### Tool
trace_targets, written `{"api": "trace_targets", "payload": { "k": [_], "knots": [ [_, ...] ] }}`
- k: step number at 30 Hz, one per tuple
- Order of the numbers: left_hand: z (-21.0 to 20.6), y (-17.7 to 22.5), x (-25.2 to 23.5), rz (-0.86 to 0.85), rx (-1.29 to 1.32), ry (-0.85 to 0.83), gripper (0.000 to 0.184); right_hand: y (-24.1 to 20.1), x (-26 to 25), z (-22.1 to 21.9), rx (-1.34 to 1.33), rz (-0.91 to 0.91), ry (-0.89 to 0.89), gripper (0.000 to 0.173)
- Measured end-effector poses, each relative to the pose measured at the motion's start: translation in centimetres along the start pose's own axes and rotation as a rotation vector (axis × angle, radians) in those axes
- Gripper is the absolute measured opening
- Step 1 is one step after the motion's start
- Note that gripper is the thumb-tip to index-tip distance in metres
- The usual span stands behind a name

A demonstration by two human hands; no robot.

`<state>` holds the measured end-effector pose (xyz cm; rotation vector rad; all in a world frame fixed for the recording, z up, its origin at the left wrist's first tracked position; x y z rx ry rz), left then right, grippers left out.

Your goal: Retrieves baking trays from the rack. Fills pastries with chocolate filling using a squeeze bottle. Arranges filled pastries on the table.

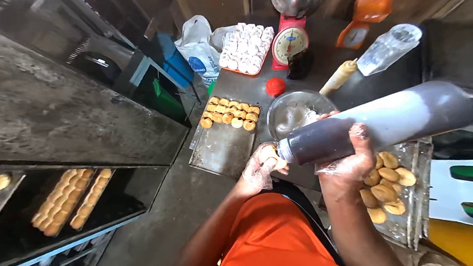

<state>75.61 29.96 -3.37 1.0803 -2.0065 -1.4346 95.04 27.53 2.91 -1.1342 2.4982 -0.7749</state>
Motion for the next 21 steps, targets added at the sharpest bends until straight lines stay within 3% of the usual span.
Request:
{"api": "trace_targets", "payload": {
  "k": [2, 7, 9, 11, 15, 17, 21],
  "knots": [
    [0.9, 0.8, -0.1, -0.021, -0.073, -0.035, 0.046, 0.1, -0.2, 0.4, 0.009, -0.04, -0.025, 0.036],
    [1.6, 3.4, 0.1, -0.007, -0.574, -0.161, 0.036, -0.7, -0.6, 0.9, 0.224, -0.055, -0.309, 0.044],
    [1.2, 3.1, 0.2, 0.014, -0.559, -0.122, 0.036, -0.5, 0.0, 0.5, 0.238, 0.048, -0.294, 0.043],
    [0.9, 2.1, 0.3, 0.033, -0.383, -0.046, 0.04, 0.0, 0.7, 0.0, 0.173, 0.138, -0.242, 0.039],
    [0.1, 0.5, 0.8, 0.018, 0.049, -0.016, 0.04, 0.1, 1.2, -0.6, 0.038, 0.106, -0.143, 0.039],
    [0.7, 1.9, 0.8, 0.033, -0.027, -0.036, 0.036, -0.1, 0.9, -0.5, 0.042, 0.039, -0.208, 0.04],
    [1.5, 4.6, 1.0, 0.08, -0.464, -0.092, 0.034, -0.8, 0.5, -0.6, 0.167, -0.074, -0.444, 0.04]
  ]
}}
Point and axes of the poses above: each hand's wrist, its own x-axis away from the middle knuckle, its own z-axis out of the back of the hand, y = z × x, the point moved 3 cm from there along -x, towards the middle knuckle, and after that the axes turned 6 degrees about -x, right-handed, at the moved point
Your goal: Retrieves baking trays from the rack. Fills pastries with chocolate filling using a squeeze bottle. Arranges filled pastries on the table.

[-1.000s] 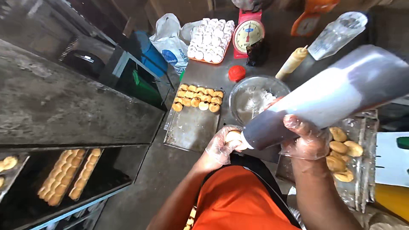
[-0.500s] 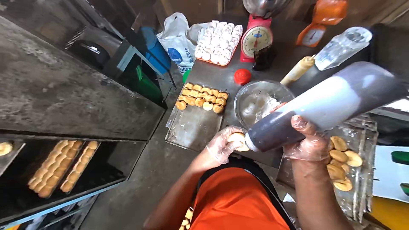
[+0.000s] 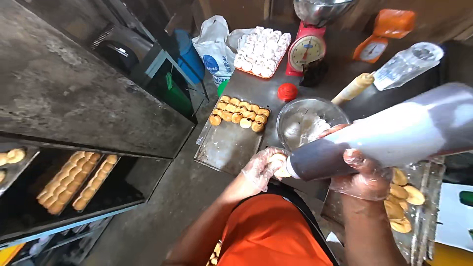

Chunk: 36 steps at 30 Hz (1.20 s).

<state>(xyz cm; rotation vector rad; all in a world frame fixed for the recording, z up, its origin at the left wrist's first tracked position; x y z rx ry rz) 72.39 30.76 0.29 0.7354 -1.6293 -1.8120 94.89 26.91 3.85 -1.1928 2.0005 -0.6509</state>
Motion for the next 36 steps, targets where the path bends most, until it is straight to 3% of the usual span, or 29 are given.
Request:
{"api": "trace_targets", "payload": {
  "k": [3, 6, 9, 14, 18, 36],
  "knots": [
    [-1.5, -0.1, 0.2, -0.027, -0.001, 0.03, 0.038, 0.0, -0.3, -0.7, 0.059, 0.072, 0.032, 0.039],
    [-3.1, -2.0, 0.2, -0.087, 0.33, 0.105, 0.046, 0.2, -0.2, -1.5, 0.013, 0.203, 0.141, 0.037],
    [-3.4, -2.5, 0.0, -0.108, 0.556, 0.108, 0.042, 0.0, -0.2, -1.5, -0.078, 0.227, 0.185, 0.038],
    [-1.2, -0.9, 0.0, -0.078, 0.248, 0.091, 0.043, -1.0, -0.7, -2.1, -0.151, 0.183, 0.207, 0.039],
    [-0.3, -0.5, 0.1, -0.064, 0.162, 0.098, 0.046, -1.6, -0.8, -2.4, -0.086, 0.199, 0.171, 0.041],
    [-0.3, -0.8, 1.3, -0.09, 0.187, 0.157, 0.043, -2.8, -0.3, -3.0, 0.016, 0.266, 0.154, 0.043]
  ]
}}
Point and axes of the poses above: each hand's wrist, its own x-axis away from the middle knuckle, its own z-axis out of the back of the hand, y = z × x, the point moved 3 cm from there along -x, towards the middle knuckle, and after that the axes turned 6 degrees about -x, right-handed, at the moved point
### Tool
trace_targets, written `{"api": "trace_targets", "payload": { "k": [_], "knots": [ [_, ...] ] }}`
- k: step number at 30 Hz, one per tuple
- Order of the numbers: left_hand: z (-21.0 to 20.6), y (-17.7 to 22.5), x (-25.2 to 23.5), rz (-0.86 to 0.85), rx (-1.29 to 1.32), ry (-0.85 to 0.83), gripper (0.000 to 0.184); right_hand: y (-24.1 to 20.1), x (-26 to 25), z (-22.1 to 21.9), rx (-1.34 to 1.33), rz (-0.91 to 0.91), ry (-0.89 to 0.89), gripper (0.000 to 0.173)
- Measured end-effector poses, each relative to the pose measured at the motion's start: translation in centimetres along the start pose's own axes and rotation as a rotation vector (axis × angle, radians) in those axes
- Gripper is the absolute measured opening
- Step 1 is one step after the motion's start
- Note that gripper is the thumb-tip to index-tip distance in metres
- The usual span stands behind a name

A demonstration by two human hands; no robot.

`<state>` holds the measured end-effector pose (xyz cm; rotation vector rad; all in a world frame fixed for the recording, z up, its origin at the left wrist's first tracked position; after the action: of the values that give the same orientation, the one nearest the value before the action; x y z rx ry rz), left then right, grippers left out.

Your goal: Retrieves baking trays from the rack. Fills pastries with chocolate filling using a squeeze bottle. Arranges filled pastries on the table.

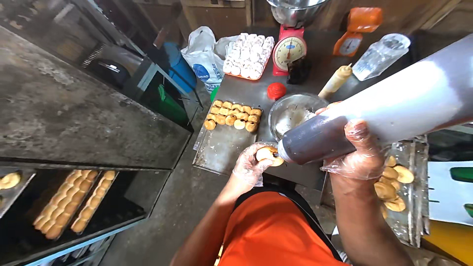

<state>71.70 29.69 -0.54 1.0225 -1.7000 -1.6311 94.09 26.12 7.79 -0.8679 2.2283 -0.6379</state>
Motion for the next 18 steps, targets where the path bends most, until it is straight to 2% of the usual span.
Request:
{"api": "trace_targets", "payload": {
  "k": [13, 16, 18],
  "knots": [
    [0.3, -0.3, 0.23, 0.016, 0.023, 0.004, 0.043, -0.41, -0.11, -0.29, -0.04, -0.02, -0.031, 0.039],
    [0.42, -0.67, 0.26, 0.015, 0.122, -0.002, 0.044, -0.51, -0.27, -0.52, -0.116, -0.078, -0.031, 0.039],
    [0.4, -0.68, 0.28, 0.038, 0.219, 0.002, 0.044, -0.28, -0.19, -0.35, -0.122, -0.11, 0.034, 0.038]
  ]
}}
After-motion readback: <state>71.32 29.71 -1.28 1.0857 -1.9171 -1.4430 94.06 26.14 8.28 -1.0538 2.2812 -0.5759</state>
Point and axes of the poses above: each hand's wrist, its own x-axis away from the middle knuckle, its own z-axis out of the back of the hand, y = z × x, the point moved 3 cm from there along -x, towards the middle knuckle, and after that the axes turned 6 degrees about -x, right-handed, at the moved point
